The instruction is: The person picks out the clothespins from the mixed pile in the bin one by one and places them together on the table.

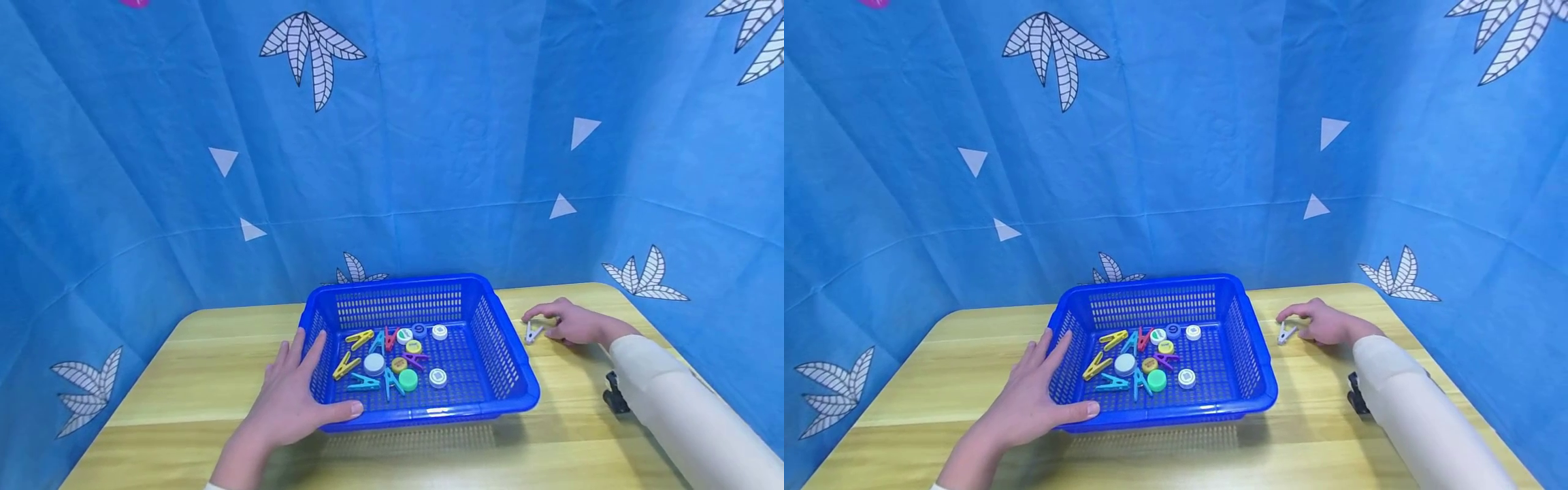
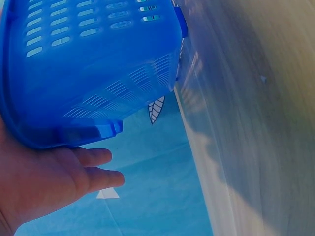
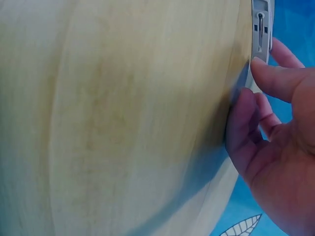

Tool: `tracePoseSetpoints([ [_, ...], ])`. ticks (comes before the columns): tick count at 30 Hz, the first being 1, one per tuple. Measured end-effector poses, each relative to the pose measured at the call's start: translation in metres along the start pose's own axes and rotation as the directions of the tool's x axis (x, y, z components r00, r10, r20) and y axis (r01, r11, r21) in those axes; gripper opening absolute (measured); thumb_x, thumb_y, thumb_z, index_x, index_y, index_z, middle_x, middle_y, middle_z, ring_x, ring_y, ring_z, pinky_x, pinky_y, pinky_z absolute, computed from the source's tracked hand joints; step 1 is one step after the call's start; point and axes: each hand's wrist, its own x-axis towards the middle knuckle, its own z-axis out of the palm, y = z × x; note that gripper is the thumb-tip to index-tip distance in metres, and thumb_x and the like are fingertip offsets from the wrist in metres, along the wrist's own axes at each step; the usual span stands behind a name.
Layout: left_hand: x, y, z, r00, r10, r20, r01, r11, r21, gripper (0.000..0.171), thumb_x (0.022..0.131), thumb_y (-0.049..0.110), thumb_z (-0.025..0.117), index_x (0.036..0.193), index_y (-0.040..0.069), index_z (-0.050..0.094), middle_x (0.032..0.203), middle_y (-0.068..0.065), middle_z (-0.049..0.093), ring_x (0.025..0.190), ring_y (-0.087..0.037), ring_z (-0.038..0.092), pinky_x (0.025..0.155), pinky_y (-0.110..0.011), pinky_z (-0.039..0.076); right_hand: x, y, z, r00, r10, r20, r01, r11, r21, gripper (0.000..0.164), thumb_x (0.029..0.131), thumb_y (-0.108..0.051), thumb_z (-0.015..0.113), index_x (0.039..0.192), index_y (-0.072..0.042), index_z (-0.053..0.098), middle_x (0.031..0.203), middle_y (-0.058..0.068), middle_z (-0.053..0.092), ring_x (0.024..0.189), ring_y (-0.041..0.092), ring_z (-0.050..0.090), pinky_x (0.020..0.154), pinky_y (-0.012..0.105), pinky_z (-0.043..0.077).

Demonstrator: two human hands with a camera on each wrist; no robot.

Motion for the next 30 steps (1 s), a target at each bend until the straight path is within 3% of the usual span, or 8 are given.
tracePoseSetpoints([
  [4, -0.001, 0.0, -0.001, 1.0, -0.004, 0.0, 0.004, 1.0, 0.0, 0.135, 0.06, 0.088, 0.067, 0.162, 0.015, 0.017, 0.165, -0.019, 0.001, 0.147, -0.049, -0.005, 0.109, -0.071, 0.004, 0.003, 0.0, 0.001, 1.0, -0.015, -0.02, 0.015, 0.999, -0.043, 0.036, 0.091, 0.013, 0.059, 0.121, -0.004, 0.064, 0.1, 0.014, 0.06, 0.051, 0.013, 0.042, 0.049, 0.025, 0.04],
  [9, -0.002, 0.0, -0.002, 1.0, -0.001, -0.005, 0.001, 1.0, 0.0, 0.135, 0.06, 0.088, 0.067, 0.161, 0.015, 0.018, 0.165, -0.02, 0.002, 0.146, -0.049, -0.005, 0.109, -0.072, 0.005, 0.0, 0.0, 0.004, 0.992, -0.097, -0.076, 0.085, 0.986, -0.141, 0.025, 0.089, 0.002, 0.071, 0.112, -0.007, 0.068, 0.108, 0.009, 0.065, 0.087, 0.025, 0.053, 0.075, 0.038, 0.047],
  [12, -0.002, -0.001, -0.001, 1.0, 0.003, -0.007, -0.003, 1.0, -0.005, 0.135, 0.06, 0.088, 0.067, 0.161, 0.015, 0.018, 0.165, -0.02, 0.003, 0.146, -0.05, -0.005, 0.109, -0.072, 0.005, -0.003, 0.001, 0.007, 0.991, -0.075, -0.111, 0.057, 0.986, -0.158, 0.023, 0.089, -0.005, 0.075, 0.11, -0.008, 0.069, 0.111, 0.01, 0.066, 0.1, 0.032, 0.054, 0.083, 0.049, 0.047],
  [16, -0.002, -0.001, 0.001, 1.0, 0.003, -0.005, -0.003, 1.0, -0.015, 0.134, 0.06, 0.088, 0.068, 0.161, 0.015, 0.018, 0.165, -0.02, 0.003, 0.146, -0.049, -0.005, 0.11, -0.071, 0.004, -0.009, 0.001, 0.012, 0.984, -0.022, -0.174, -0.01, 0.983, -0.182, 0.022, 0.087, -0.013, 0.078, 0.107, -0.009, 0.07, 0.108, 0.011, 0.066, 0.1, 0.036, 0.055, 0.085, 0.056, 0.046],
  [23, -0.003, 0.0, 0.001, 1.0, -0.008, 0.011, 0.009, 1.0, -0.029, 0.134, 0.06, 0.086, 0.069, 0.162, 0.015, 0.017, 0.165, -0.019, 0.0, 0.147, -0.049, -0.006, 0.11, -0.071, 0.004, -0.02, 0.0, 0.022, 0.956, 0.044, -0.29, -0.111, 0.969, -0.219, 0.022, 0.08, -0.024, 0.084, 0.094, -0.014, 0.069, 0.091, 0.005, 0.063, 0.085, 0.027, 0.051, 0.075, 0.043, 0.042],
  [30, -0.002, 0.001, -0.001, 1.0, -0.007, 0.012, 0.007, 1.0, -0.026, 0.134, 0.061, 0.086, 0.069, 0.162, 0.014, 0.017, 0.165, -0.02, 0.0, 0.146, -0.049, -0.006, 0.11, -0.069, 0.003, -0.029, -0.008, 0.031, 0.923, 0.137, -0.359, -0.228, 0.947, -0.224, 0.029, 0.078, -0.036, 0.086, 0.086, -0.016, 0.066, 0.092, 0.005, 0.063, 0.087, 0.027, 0.052, 0.079, 0.048, 0.043],
])
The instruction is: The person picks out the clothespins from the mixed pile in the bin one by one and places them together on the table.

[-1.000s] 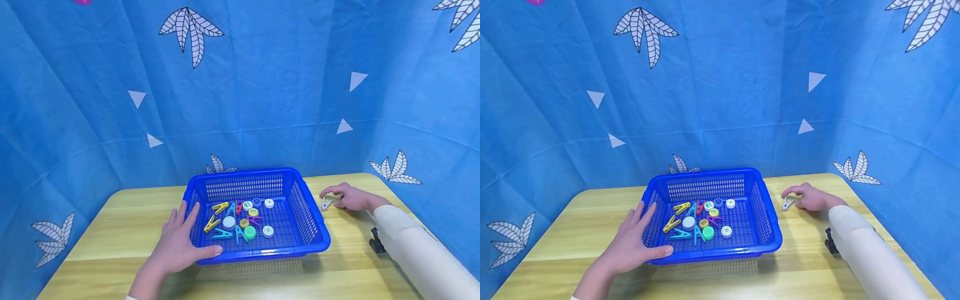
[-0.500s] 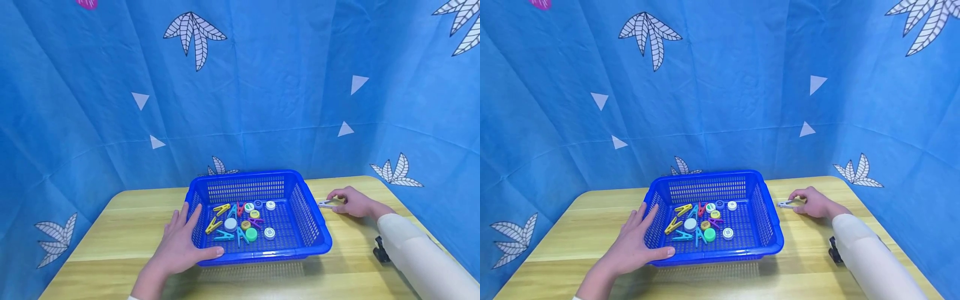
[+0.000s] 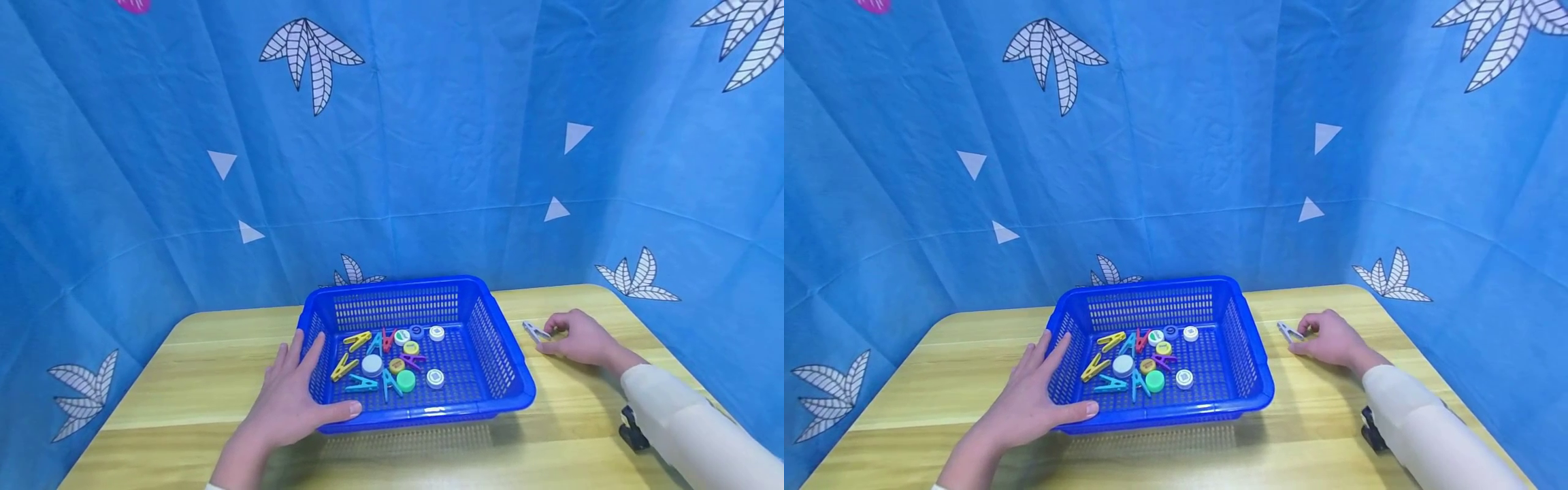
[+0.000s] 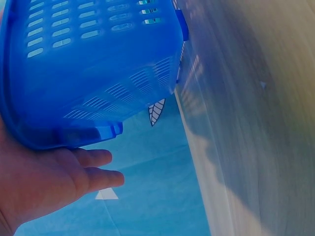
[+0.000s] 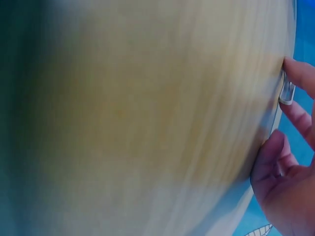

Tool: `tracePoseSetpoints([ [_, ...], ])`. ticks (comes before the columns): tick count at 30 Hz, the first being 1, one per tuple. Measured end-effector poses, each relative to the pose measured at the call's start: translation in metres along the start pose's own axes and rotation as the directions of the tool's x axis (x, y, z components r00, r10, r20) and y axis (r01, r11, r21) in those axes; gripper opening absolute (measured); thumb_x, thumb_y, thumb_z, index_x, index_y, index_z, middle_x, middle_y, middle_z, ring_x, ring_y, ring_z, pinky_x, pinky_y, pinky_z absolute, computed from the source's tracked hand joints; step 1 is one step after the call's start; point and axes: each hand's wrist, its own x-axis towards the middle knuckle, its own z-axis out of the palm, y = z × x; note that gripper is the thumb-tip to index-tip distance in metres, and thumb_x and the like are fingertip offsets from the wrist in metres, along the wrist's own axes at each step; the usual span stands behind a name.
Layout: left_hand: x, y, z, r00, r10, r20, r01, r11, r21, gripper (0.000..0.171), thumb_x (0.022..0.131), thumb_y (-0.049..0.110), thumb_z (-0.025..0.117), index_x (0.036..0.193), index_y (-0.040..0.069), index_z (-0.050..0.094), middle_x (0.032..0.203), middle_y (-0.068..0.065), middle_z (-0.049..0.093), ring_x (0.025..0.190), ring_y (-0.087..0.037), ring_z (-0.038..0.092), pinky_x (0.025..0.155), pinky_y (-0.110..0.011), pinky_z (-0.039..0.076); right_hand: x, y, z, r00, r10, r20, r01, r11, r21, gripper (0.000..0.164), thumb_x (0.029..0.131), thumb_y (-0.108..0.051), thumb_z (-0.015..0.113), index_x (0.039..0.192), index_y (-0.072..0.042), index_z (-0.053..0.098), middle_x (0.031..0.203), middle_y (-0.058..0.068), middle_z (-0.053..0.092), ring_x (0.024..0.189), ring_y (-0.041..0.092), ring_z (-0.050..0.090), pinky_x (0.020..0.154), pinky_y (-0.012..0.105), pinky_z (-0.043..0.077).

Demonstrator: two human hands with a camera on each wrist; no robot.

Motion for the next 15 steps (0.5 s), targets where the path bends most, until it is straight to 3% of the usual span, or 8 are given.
tracePoseSetpoints([
  [15, 0.002, -0.002, -0.001, 1.0, 0.013, 0.002, -0.013, 1.0, 0.011, 0.133, 0.061, 0.086, 0.069, 0.162, 0.016, 0.017, 0.165, -0.019, 0.0, 0.146, -0.049, -0.007, 0.11, -0.07, 0.003, -0.005, -0.013, 0.008, 0.995, 0.096, -0.039, -0.096, 0.995, 0.001, 0.033, 0.079, -0.042, 0.082, 0.081, -0.015, 0.062, 0.07, -0.001, 0.054, 0.066, 0.019, 0.045, 0.06, 0.034, 0.035],
])
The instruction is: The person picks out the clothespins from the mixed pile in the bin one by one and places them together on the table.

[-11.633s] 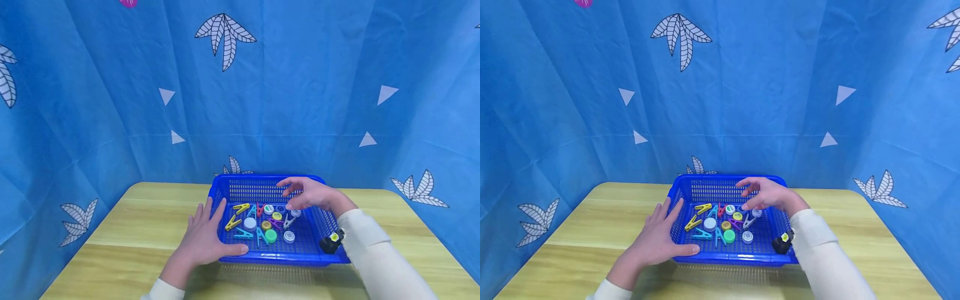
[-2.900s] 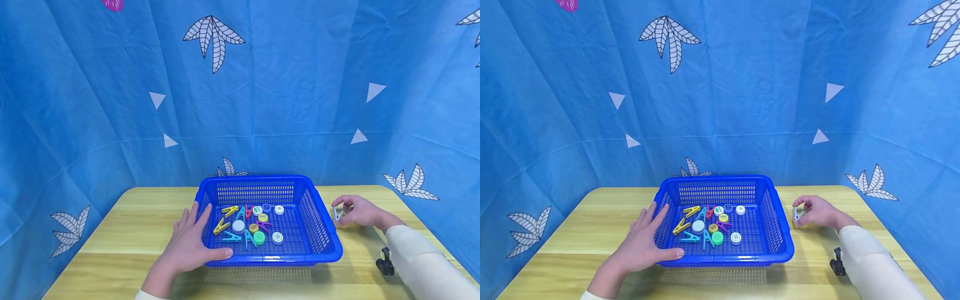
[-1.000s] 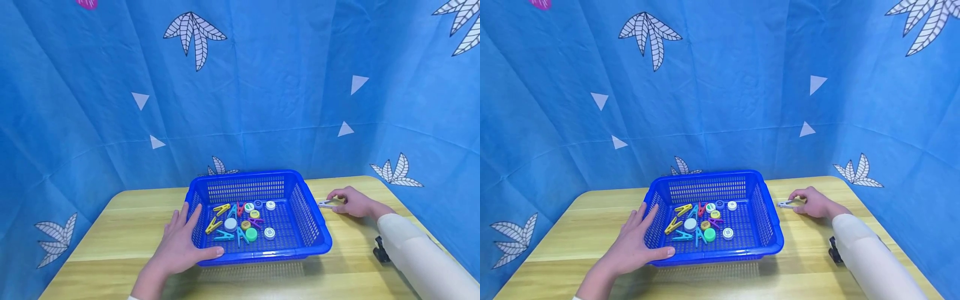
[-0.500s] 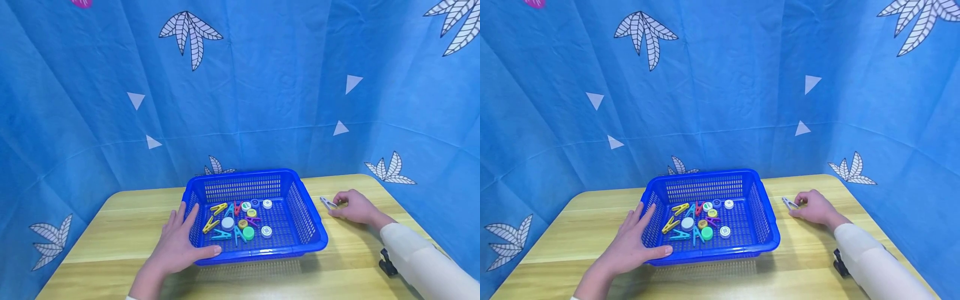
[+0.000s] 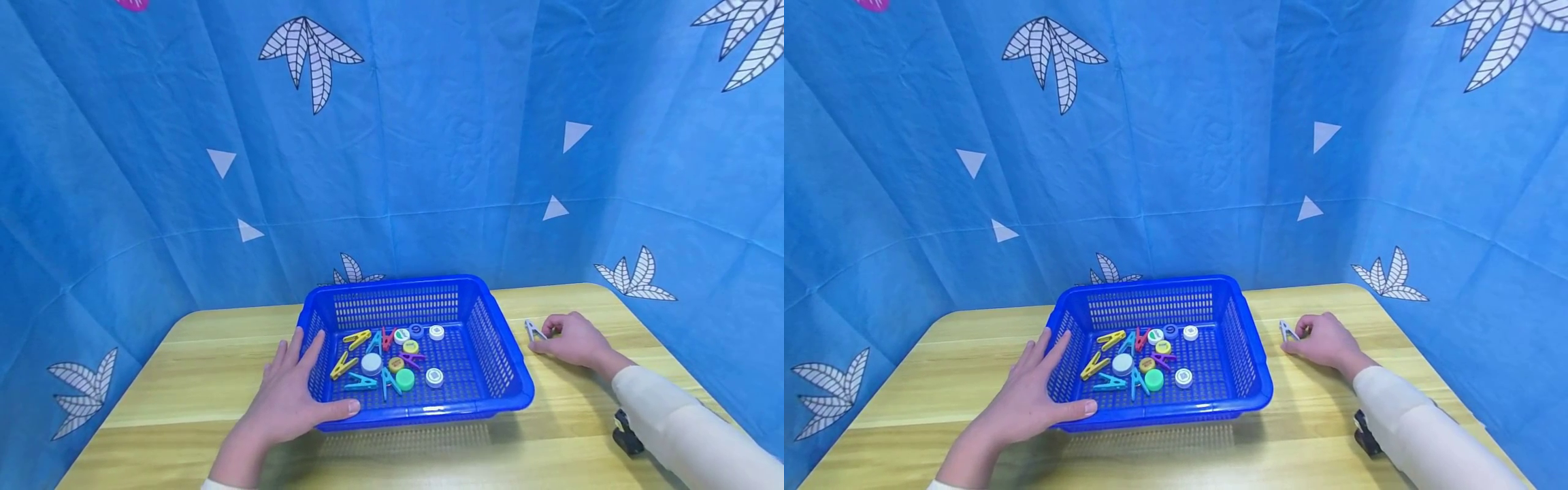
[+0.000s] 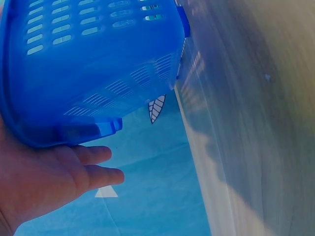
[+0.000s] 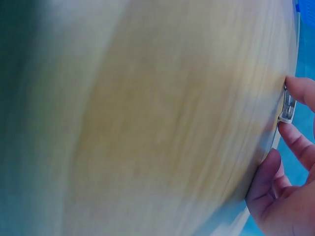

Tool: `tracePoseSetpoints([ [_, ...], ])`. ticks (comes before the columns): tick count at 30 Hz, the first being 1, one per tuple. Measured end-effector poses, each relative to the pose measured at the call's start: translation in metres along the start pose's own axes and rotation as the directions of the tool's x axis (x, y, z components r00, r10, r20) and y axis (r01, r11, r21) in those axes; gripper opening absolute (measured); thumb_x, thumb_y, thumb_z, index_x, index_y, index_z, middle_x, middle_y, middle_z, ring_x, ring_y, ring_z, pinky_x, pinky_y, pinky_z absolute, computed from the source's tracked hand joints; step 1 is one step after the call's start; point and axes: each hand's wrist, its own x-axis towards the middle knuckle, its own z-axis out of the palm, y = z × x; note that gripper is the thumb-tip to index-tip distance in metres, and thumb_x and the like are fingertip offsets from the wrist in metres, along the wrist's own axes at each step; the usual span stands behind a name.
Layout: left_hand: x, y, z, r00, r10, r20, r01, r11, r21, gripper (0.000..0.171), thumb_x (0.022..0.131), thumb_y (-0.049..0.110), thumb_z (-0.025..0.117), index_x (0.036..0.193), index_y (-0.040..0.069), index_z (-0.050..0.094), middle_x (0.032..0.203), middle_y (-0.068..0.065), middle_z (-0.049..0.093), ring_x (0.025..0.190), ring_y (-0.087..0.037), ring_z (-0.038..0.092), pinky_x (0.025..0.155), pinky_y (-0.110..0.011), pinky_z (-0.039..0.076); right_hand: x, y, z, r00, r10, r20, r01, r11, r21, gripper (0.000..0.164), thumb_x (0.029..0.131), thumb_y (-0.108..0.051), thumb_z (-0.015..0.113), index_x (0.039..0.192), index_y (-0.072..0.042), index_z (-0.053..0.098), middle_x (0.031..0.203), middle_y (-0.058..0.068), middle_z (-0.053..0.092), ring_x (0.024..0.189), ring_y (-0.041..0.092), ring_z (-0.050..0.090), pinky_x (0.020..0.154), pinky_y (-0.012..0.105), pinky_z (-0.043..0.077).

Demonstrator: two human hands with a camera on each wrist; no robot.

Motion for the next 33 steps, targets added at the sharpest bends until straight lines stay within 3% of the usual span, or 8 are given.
tracePoseSetpoints([
  [13, 0.002, -0.004, 0.002, 0.999, 0.02, -0.027, -0.02, 1.0, 0.003, 0.131, 0.062, 0.083, 0.072, 0.162, 0.017, 0.019, 0.166, -0.018, 0.002, 0.147, -0.049, -0.005, 0.109, -0.07, 0.004, -0.002, -0.005, -0.007, 1.0, 0.007, 0.011, -0.007, 1.0, 0.015, 0.04, 0.077, -0.042, 0.085, 0.086, -0.011, 0.063, 0.078, 0.003, 0.056, 0.073, 0.023, 0.048, 0.064, 0.036, 0.038],
  [16, 0.001, -0.005, 0.003, 0.999, 0.018, -0.027, -0.018, 1.0, -0.005, 0.132, 0.06, 0.085, 0.071, 0.161, 0.017, 0.019, 0.166, -0.017, 0.002, 0.147, -0.048, -0.006, 0.109, -0.07, 0.003, -0.003, -0.006, -0.011, 1.0, 0.006, 0.002, -0.006, 1.0, 0.016, 0.044, 0.075, -0.045, 0.086, 0.091, -0.01, 0.063, 0.088, 0.012, 0.062, 0.083, 0.031, 0.054, 0.07, 0.043, 0.045],
  [22, -0.001, -0.004, 0.001, 0.999, 0.026, -0.034, -0.026, 1.0, -0.014, 0.133, 0.059, 0.086, 0.07, 0.161, 0.017, 0.02, 0.166, -0.017, 0.003, 0.147, -0.048, -0.005, 0.11, -0.07, 0.004, -0.001, -0.024, -0.028, 0.999, -0.021, -0.049, 0.023, 0.999, 0.027, 0.048, 0.08, -0.046, 0.082, 0.102, -0.007, 0.065, 0.114, 0.031, 0.061, 0.107, 0.048, 0.054, 0.078, 0.055, 0.049],
  [28, -0.002, -0.003, 0.001, 0.999, 0.016, -0.038, -0.017, 1.0, -0.018, 0.133, 0.059, 0.086, 0.07, 0.161, 0.017, 0.02, 0.166, -0.017, 0.003, 0.147, -0.048, -0.005, 0.11, -0.069, 0.003, 0.002, -0.053, -0.046, 0.993, -0.075, -0.09, 0.081, 0.995, 0.062, 0.051, 0.084, -0.049, 0.078, 0.11, -0.007, 0.067, 0.123, 0.027, 0.061, 0.108, 0.045, 0.055, 0.08, 0.055, 0.049],
  [33, -0.002, -0.002, 0.001, 0.999, 0.02, -0.046, -0.021, 1.0, -0.022, 0.132, 0.06, 0.084, 0.071, 0.161, 0.016, 0.021, 0.165, -0.018, 0.003, 0.147, -0.049, -0.004, 0.11, -0.07, 0.004, 0.004, -0.077, -0.055, 0.996, -0.072, -0.049, 0.078, 0.987, 0.137, 0.055, 0.087, -0.053, 0.074, 0.119, -0.009, 0.065, 0.131, 0.02, 0.057, 0.102, 0.038, 0.057, 0.078, 0.048, 0.05],
])
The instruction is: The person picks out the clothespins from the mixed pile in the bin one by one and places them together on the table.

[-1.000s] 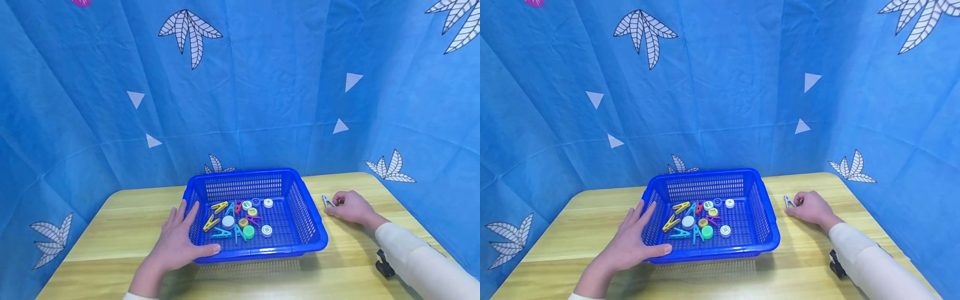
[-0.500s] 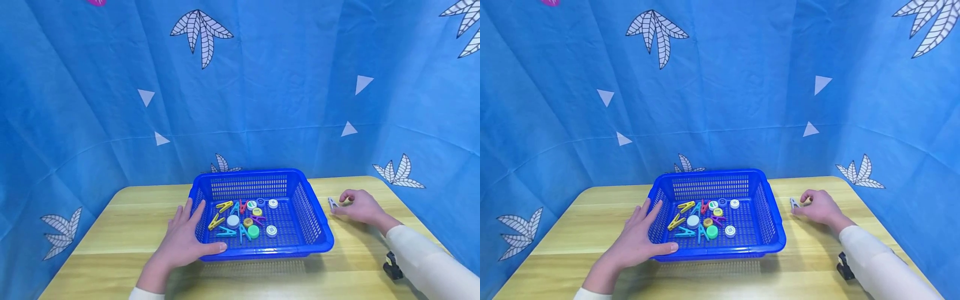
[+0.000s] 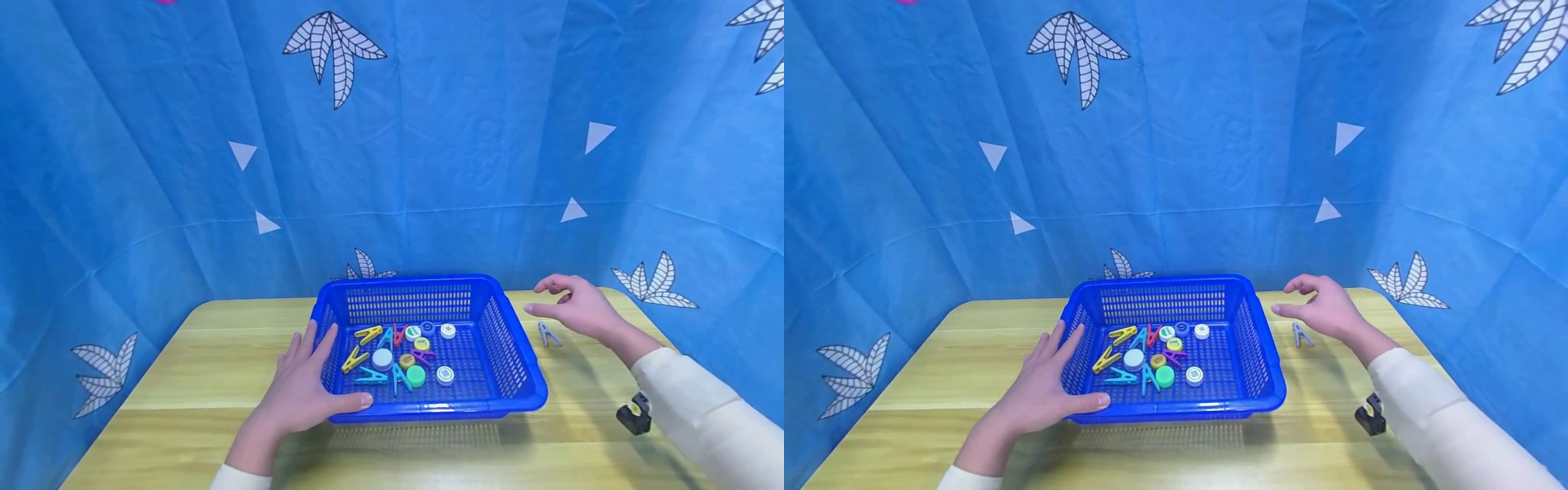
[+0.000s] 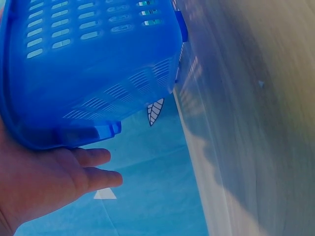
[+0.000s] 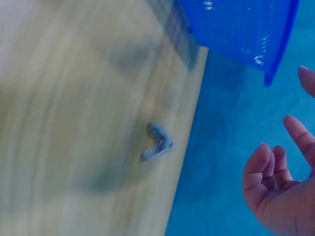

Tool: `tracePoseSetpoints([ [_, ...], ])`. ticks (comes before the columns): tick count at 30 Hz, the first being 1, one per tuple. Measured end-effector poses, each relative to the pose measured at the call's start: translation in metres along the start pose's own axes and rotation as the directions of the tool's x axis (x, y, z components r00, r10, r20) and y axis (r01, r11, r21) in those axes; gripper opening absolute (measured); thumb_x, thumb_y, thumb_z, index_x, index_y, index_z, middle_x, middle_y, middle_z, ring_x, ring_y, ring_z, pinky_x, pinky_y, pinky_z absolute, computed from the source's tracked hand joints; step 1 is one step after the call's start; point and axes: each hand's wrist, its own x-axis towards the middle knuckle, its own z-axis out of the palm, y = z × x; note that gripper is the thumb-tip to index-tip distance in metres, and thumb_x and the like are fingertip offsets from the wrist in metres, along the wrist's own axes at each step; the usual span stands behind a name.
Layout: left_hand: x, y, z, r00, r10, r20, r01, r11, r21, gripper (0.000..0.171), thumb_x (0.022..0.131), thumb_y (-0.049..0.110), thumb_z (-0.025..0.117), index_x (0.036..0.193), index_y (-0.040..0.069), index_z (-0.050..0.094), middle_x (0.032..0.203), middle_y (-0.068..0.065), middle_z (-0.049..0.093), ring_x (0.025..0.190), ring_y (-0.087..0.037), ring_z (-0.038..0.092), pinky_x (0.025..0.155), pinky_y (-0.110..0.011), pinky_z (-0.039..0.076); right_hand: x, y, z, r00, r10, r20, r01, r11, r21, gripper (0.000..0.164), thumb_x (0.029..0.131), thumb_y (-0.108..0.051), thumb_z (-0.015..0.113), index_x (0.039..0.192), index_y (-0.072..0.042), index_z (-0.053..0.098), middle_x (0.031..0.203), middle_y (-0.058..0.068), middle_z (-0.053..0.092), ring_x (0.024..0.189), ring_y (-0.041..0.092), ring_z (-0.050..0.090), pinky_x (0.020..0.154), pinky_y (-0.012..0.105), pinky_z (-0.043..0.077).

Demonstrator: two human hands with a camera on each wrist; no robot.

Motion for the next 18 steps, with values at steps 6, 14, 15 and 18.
tracePoseSetpoints([
  [6, 0.0, -0.002, 0.004, 1.0, -0.003, 0.006, 0.003, 1.0, -0.006, 0.132, 0.059, 0.084, 0.072, 0.161, 0.018, 0.02, 0.166, -0.016, 0.003, 0.147, -0.047, -0.005, 0.111, -0.069, 0.002, 0.006, -0.02, 0.002, 1.0, -0.008, 0.017, 0.006, 0.997, 0.078, 0.055, 0.087, -0.05, 0.075, 0.123, -0.009, 0.064, 0.133, 0.023, 0.052, 0.105, 0.038, 0.054, 0.078, 0.047, 0.049],
  [14, 0.001, -0.005, 0.007, 1.0, 0.003, -0.008, -0.003, 1.0, -0.004, 0.133, 0.058, 0.086, 0.071, 0.161, 0.019, 0.021, 0.166, -0.015, 0.003, 0.147, -0.047, -0.004, 0.111, -0.069, 0.003, 0.012, -0.034, 0.009, 0.999, -0.035, 0.025, 0.03, 0.986, 0.164, 0.056, 0.087, -0.045, 0.077, 0.129, -0.011, 0.061, 0.134, 0.021, 0.05, 0.105, 0.035, 0.052, 0.071, 0.039, 0.048],
  [15, 0.001, -0.005, 0.007, 1.0, 0.002, -0.009, -0.002, 1.0, -0.004, 0.133, 0.057, 0.086, 0.071, 0.161, 0.019, 0.021, 0.166, -0.015, 0.003, 0.148, -0.047, -0.004, 0.111, -0.069, 0.004, 0.012, -0.036, 0.01, 0.999, -0.044, 0.028, 0.038, 0.983, 0.18, 0.056, 0.087, -0.044, 0.077, 0.13, -0.011, 0.061, 0.135, 0.021, 0.05, 0.104, 0.034, 0.052, 0.071, 0.039, 0.048],
  [18, 0.001, -0.006, 0.007, 1.0, -0.001, -0.014, 0.001, 1.0, -0.006, 0.133, 0.057, 0.086, 0.071, 0.161, 0.019, 0.022, 0.166, -0.014, 0.003, 0.148, -0.046, -0.004, 0.111, -0.068, 0.003, 0.015, -0.043, 0.014, 0.997, -0.073, 0.036, 0.064, 0.974, 0.216, 0.056, 0.087, -0.042, 0.078, 0.131, -0.012, 0.06, 0.134, 0.02, 0.049, 0.101, 0.033, 0.052, 0.071, 0.04, 0.049],
])
